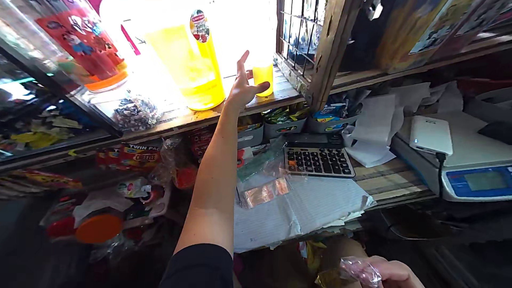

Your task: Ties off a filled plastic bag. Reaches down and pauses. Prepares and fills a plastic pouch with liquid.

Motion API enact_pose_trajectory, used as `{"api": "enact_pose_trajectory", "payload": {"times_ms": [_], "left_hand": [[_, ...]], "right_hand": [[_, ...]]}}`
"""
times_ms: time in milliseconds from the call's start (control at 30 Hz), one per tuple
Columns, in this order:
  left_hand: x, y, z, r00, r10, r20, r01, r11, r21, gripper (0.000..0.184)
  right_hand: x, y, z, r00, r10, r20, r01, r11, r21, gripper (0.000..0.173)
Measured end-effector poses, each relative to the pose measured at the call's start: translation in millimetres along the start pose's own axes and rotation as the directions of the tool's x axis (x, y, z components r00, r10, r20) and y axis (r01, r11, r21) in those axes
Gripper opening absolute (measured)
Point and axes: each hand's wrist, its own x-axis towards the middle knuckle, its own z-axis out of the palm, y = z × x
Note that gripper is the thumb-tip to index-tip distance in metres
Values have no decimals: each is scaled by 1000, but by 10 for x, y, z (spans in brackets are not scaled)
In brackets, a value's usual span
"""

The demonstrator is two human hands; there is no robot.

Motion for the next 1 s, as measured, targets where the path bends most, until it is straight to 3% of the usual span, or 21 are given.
{"api": "enact_pose_trajectory", "payload": {"times_ms": [200, 267, 400, 467, 533, 600, 667, 733, 800, 867, 1000], "left_hand": [[29, -43, -14, 999, 8, 38, -5, 997, -74, 114], [31, -45, -19, 997, 76, -3, -76, 995, -63, 110], [26, -92, -22, 896, 319, -308, -318, 946, 55, 56], [-20, -111, 12, 802, 405, -440, -358, 914, 191, 41], [-187, -12, 139, 765, 443, -468, -362, 896, 256, 34], [-562, 243, 312, 839, 422, -343, -385, 907, 173, 33], [-1086, 609, 462, 919, 393, -33, -393, 920, 11, 31], [-1590, 919, 578, 833, 449, 323, -448, 890, -81, 26], [-2001, 1104, 709, 706, 479, 522, -519, 851, -80, 27], [-2234, 1166, 800, 648, 470, 599, -584, 812, -6, 26], [-2315, 1240, 847, 638, 498, 588, -678, 725, 122, 12]], "right_hand": [[6, -11, 6, 1000, 3, 12, -4, 999, 37, 17], [12, -16, 7, 1000, -12, 13, 11, 999, 30, 16], [81, -34, 2, 999, -48, -3, 47, 998, -37, 13], [178, -92, -5, 998, -59, -4, 58, 993, -105, 11], [326, -161, 2, 997, -76, 2, 75, 988, -138, 9], [466, -221, 16, 997, -82, 11, 83, 989, -122, 8], [556, -269, 17, 997, -81, 17, 83, 993, -89, 7], [584, -304, 4, 996, -86, 26, 88, 994, -70, 7], [565, -340, 8, 996, -88, 19, 89, 994, -60, 6], [516, -368, 19, 997, -81, -6, 80, 994, -69, 6], [411, -409, -3, 998, -55, -22, 52, 993, -106, 7]]}}
